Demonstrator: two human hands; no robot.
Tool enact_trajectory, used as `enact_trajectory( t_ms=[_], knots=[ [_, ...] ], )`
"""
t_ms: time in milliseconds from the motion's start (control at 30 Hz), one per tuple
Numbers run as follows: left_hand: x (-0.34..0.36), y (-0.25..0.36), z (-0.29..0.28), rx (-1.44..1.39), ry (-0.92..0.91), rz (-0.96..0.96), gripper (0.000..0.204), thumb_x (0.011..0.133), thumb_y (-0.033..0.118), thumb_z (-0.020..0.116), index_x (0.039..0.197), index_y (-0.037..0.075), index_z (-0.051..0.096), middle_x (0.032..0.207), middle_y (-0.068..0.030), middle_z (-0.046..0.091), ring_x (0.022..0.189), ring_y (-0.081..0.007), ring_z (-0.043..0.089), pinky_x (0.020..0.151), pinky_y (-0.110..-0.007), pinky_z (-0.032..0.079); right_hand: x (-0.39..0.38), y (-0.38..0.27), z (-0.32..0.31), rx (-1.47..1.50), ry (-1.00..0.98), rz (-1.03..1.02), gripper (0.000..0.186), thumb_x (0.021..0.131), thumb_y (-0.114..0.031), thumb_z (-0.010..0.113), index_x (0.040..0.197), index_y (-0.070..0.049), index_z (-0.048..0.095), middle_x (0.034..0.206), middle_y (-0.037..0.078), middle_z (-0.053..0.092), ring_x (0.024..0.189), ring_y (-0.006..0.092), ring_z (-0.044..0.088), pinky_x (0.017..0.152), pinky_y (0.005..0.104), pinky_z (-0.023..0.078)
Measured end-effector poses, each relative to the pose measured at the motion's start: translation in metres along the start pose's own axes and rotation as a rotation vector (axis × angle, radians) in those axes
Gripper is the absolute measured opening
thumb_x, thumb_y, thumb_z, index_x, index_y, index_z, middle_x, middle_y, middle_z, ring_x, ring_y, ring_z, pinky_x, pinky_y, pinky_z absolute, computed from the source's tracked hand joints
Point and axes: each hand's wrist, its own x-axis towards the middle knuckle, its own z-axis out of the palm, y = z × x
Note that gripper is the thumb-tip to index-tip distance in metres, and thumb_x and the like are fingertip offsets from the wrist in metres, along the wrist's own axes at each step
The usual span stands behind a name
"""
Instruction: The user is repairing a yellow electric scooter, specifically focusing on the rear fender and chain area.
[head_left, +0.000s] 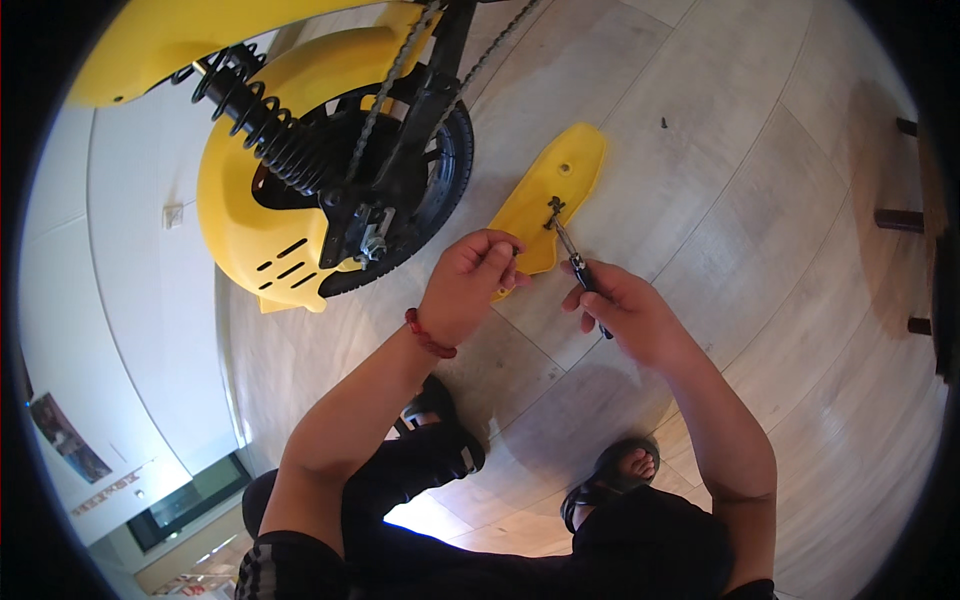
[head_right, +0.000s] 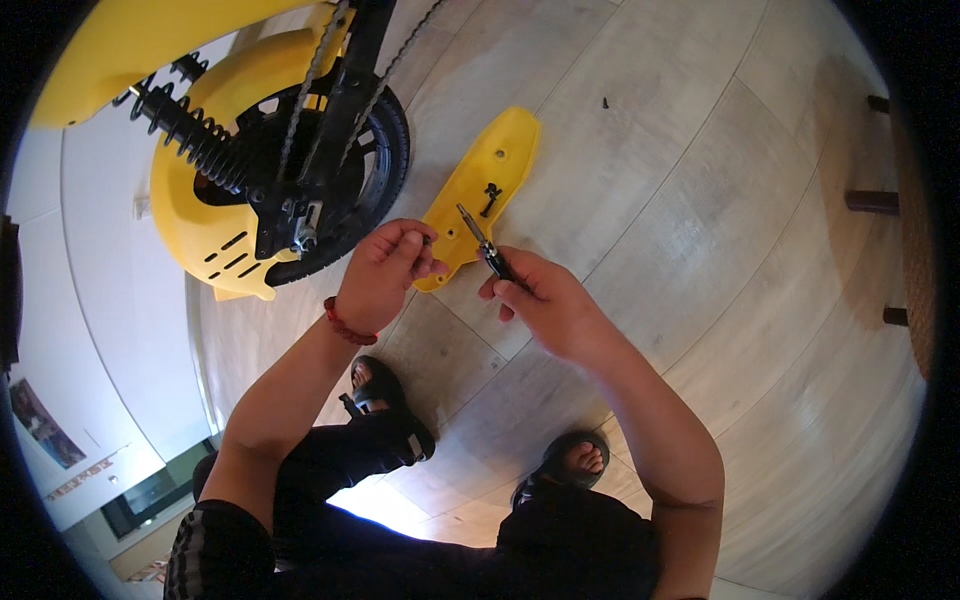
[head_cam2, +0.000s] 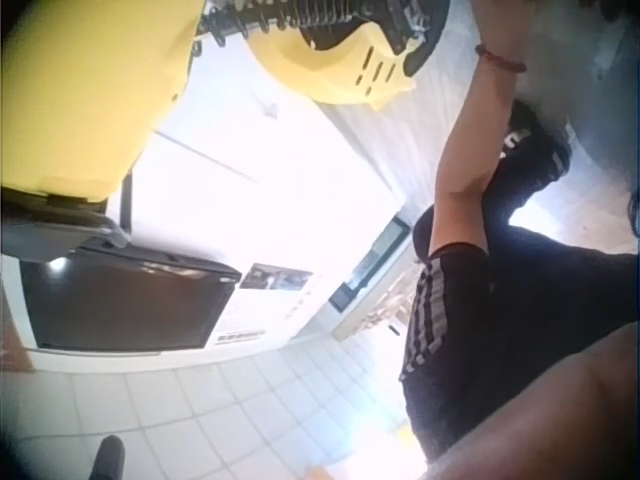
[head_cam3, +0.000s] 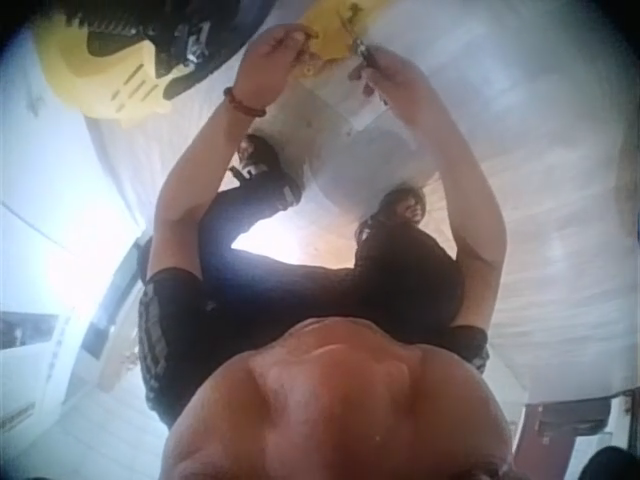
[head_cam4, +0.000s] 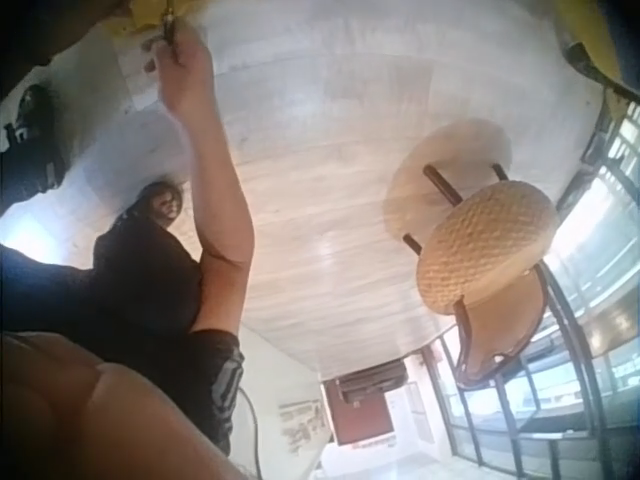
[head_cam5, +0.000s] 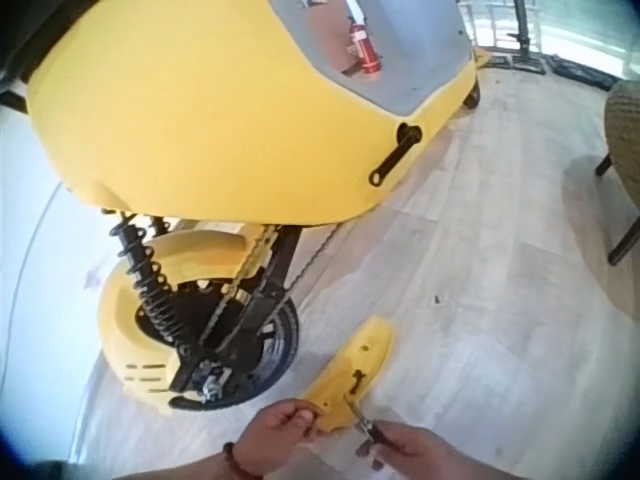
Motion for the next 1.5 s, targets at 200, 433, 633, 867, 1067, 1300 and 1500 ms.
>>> enact_trajectory(
  t_ms=[200,433,633,867,1067,1300,1500],
  knots=[
    [0.006,0.021,0.011,-0.058,0.005,0.061,0.015,0.089,0.006,0.046,0.098,-0.002,0.054,0.076,-0.0020,0.053,0.068,-0.0075,0.051,0.080,-0.030,0.049,-0.012,-0.024,-0.009,-0.078,0.126,0.016,0.033,0.087,-0.006,0.043,0.120,-0.002,0.045,0.080,0.001,0.052,0.066,0.0070,0.043,0.061,0.0200,0.039],
    [0.013,0.035,0.018,-0.155,-0.089,0.125,0.015,0.088,0.005,0.046,0.099,0.002,0.056,0.076,-0.0039,0.054,0.069,-0.0099,0.052,0.085,-0.035,0.046,-0.027,-0.032,-0.019,-0.030,0.168,-0.064,0.029,0.087,-0.006,0.045,0.115,0.000,0.046,0.075,0.001,0.050,0.065,0.0073,0.043,0.060,0.0204,0.039],
    [0.023,0.043,0.024,-0.253,-0.171,0.190,0.015,0.089,0.009,0.047,0.099,0.001,0.055,0.077,-0.0021,0.056,0.067,-0.0089,0.054,0.084,-0.036,0.047,-0.036,-0.044,-0.022,-0.024,0.255,-0.164,0.025,0.086,-0.007,0.051,0.110,-0.001,0.050,0.074,0.000,0.054,0.062,0.0058,0.045,0.057,0.0202,0.039],
    [0.034,0.047,0.026,-0.391,-0.260,0.206,0.019,0.090,0.017,0.047,0.101,0.003,0.055,0.085,-0.0047,0.060,0.073,-0.0121,0.059,0.085,-0.038,0.047,-0.045,-0.047,-0.017,0.021,0.426,-0.296,0.020,0.082,-0.003,0.056,0.101,0.001,0.055,0.069,-0.001,0.053,0.059,0.0031,0.044,0.054,0.0167,0.036],
    [0.037,0.049,0.030,-0.418,-0.307,0.198,0.019,0.090,0.016,0.047,0.102,0.003,0.054,0.087,-0.0062,0.060,0.075,-0.0146,0.060,0.087,-0.039,0.046,-0.045,-0.044,-0.016,0.024,0.425,-0.329,0.019,0.081,-0.004,0.059,0.099,0.000,0.057,0.068,-0.004,0.053,0.057,-0.0005,0.040,0.050,0.0144,0.032],
    [0.036,0.047,0.033,-0.423,-0.318,0.186,0.017,0.090,0.016,0.047,0.099,0.003,0.052,0.085,-0.0059,0.060,0.073,-0.0138,0.060,0.085,-0.038,0.047,-0.045,-0.044,-0.011,0.049,0.381,-0.304,0.018,0.082,-0.004,0.057,0.100,0.000,0.056,0.067,-0.004,0.052,0.056,-0.0007,0.040,0.049,0.0141,0.031],
    [0.038,0.044,0.034,-0.359,-0.384,0.197,0.018,0.091,0.020,0.046,0.098,0.005,0.053,0.088,-0.0047,0.058,0.074,-0.0119,0.058,0.084,-0.035,0.048,-0.045,-0.043,-0.009,0.017,0.376,-0.316,0.018,0.082,-0.003,0.056,0.099,0.001,0.056,0.067,-0.004,0.051,0.056,-0.0006,0.040,0.049,0.0143,0.032]
  ],
)
